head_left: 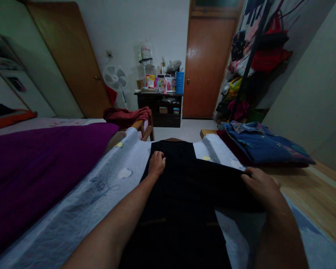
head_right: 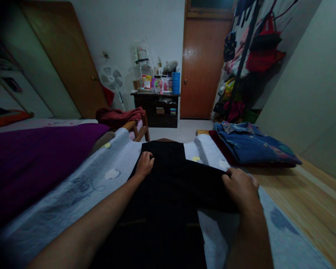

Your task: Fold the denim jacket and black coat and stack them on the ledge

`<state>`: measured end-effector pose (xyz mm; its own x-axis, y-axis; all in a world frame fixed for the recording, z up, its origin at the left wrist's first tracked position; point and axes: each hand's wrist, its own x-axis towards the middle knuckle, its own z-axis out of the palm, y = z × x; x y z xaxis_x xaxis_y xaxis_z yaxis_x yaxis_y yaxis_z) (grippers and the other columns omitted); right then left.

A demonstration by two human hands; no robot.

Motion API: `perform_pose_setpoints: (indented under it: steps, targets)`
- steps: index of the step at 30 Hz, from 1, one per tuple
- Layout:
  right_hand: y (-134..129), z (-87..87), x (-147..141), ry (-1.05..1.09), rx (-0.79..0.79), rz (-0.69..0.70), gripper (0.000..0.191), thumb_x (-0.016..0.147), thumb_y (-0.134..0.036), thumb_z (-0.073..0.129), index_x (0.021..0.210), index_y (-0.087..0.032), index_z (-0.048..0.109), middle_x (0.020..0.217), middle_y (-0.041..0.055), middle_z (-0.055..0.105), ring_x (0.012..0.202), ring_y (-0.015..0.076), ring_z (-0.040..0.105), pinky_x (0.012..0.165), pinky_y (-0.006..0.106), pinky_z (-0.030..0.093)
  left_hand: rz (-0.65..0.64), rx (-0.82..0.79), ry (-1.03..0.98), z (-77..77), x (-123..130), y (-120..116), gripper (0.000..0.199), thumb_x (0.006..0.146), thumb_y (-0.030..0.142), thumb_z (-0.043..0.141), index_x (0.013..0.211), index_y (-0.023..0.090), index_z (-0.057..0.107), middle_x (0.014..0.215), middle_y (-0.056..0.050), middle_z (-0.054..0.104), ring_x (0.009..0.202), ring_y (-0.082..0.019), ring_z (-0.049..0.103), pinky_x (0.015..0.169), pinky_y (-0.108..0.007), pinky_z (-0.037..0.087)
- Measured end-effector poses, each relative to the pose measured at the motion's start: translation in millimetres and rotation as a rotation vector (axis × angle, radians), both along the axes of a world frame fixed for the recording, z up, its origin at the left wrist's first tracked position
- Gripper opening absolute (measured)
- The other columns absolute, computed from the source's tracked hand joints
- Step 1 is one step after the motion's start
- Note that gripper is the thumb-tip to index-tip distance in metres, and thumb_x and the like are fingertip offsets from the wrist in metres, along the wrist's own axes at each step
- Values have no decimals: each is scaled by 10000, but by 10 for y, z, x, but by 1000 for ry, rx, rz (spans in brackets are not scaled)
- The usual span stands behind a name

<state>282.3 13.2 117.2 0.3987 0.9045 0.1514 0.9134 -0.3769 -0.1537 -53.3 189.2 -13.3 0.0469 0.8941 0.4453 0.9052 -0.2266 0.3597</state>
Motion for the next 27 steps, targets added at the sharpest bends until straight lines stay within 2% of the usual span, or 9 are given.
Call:
perform_pose_setpoints:
  steps: [6,10,13,16,18,21,24,27]
  targets:
    - [-292,425,-157,415,45,291,281,820,-421,446,882,-227,639,821,24,682,745,195,618,632,269,452,-14,7,103,9,-5,-40,228,847,183,524,1071,210,564,1098,-75,575,1048,-234,511,926,-359,389]
    - [-421,588,-288,546,30,377,288,849,-457,450,907,-233,622,780,3,673,673,175,615,575,254,466,-16,-55,127,9,8,-34,237,879,213,488,1104,203,563,1098,-86,591,1047,-241,513,912,-369,386]
    - [-499,660,-358,564,42,410,280,856,-446,458,931,-236,626,778,5,679,645,171,612,535,248,459,-32,-92,138,23,22,-43,204,908,281,464,1054,209,586,1065,-84,612,1033,-239,529,903,-369,394]
    - [-592,732,-425,540,55,466,275,860,-448,467,942,-244,631,759,5,678,637,169,610,538,248,457,-61,-126,154,45,24,-64,214,911,272,451,1057,215,596,1089,-81,622,1052,-233,539,912,-362,398]
    - [-652,784,-482,518,33,509,275,867,-457,464,934,-252,634,728,0,668,616,163,601,536,248,451,-84,-163,165,65,18,-72,255,908,268,449,1112,205,588,1131,-92,620,1079,-236,543,930,-362,397]
    - [-731,857,-590,464,11,555,256,873,-438,453,902,-259,634,732,1,664,622,160,597,553,249,445,-147,-238,180,107,11,-74,392,914,358,443,1257,189,528,1233,-122,594,1162,-247,531,976,-361,377]
    - [-825,903,-726,414,-18,599,229,878,-396,441,883,-262,627,775,7,667,675,164,606,596,253,446,-213,-322,185,153,9,-94,531,914,458,411,1381,203,418,1406,-127,483,1275,-252,467,1016,-360,354]
    - [-962,910,-904,379,-74,670,191,882,-318,435,889,-259,616,825,10,665,744,166,611,664,261,442,-227,-401,177,191,10,-151,569,907,492,394,1397,203,398,1510,-133,336,1337,-278,398,1032,-396,348]
